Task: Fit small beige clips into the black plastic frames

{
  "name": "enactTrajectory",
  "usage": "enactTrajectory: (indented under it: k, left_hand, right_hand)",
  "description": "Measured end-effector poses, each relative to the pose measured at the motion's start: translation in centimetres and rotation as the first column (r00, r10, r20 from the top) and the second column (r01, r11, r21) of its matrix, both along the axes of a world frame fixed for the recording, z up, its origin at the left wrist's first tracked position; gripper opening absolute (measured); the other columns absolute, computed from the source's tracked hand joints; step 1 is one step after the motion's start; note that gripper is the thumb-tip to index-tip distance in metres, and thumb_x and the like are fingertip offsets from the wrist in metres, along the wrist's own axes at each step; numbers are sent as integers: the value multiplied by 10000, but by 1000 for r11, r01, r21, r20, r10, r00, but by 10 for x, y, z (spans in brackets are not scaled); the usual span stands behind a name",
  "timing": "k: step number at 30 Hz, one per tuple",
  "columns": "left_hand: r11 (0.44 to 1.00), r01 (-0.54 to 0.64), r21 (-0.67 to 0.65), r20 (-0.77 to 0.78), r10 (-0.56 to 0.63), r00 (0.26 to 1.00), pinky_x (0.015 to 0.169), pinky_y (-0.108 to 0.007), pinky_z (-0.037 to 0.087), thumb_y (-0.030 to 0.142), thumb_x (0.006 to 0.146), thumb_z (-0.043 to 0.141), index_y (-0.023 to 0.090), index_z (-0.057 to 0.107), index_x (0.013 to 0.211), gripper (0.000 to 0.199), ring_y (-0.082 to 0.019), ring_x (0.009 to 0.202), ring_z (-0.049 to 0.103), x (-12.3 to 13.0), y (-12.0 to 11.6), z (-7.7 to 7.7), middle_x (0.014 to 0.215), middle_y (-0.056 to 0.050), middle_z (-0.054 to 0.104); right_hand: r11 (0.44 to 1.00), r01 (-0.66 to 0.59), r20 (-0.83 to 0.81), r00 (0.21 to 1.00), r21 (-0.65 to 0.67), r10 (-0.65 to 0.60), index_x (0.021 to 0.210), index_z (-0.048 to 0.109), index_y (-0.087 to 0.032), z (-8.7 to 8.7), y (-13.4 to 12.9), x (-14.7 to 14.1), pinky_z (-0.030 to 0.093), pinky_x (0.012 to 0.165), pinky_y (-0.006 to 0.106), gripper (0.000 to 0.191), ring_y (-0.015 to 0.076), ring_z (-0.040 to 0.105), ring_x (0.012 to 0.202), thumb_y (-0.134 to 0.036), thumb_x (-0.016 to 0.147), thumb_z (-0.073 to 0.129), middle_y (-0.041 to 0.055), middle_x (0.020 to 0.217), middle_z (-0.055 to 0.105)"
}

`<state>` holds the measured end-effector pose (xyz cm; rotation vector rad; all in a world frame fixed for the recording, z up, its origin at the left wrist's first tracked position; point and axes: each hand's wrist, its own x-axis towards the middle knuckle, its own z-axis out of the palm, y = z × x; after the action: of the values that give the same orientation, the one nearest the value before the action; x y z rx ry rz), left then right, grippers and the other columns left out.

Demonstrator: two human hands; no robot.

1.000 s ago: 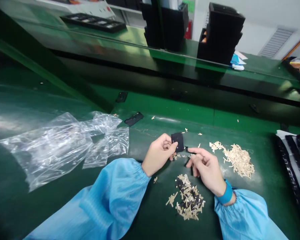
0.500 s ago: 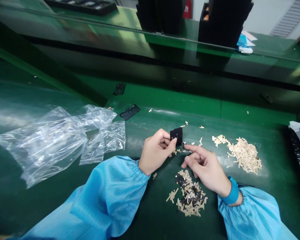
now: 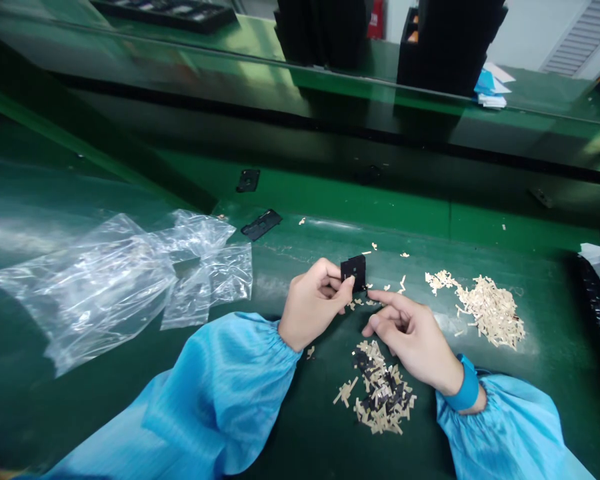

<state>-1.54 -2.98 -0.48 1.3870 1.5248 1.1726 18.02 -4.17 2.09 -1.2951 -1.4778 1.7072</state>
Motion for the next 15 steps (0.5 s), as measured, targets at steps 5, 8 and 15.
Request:
enactTrajectory:
  k: [5,8,15]
  left_hand:
    - [1000,1,5,9,-1,1000,444,-168,434,283,825,640,218,499,749,173,-95,465,598,0,0,0,574,51,595]
    - [1000,1,0,10,-1,1000,442,-170,431,287,824,642,219,499,752,174,-95,462,596,0,1,-1,574,51,593]
    - [1000,0,2,14,0,1000,447,-164,432,286,823,645,218,501,753,174,-87,462,589,1,0,0,583,55,592]
  right_hand:
    - [1000,3,-3,1000,-5,-3,1298,640,-135,0,0,0,360,466,252,492,94,436,481,-430,904,667,76,788,765]
    - [1000,1,4,1000,4,-1,1292,643,-129,2,1,-1,358,473,254,484,95,431,486,-417,903,668,74,782,764]
    - [1000,-16,15,1000,24,16,1291,642,-120,4,0,-2,355,470,254,496,99,447,492,-429,905,668,67,765,760]
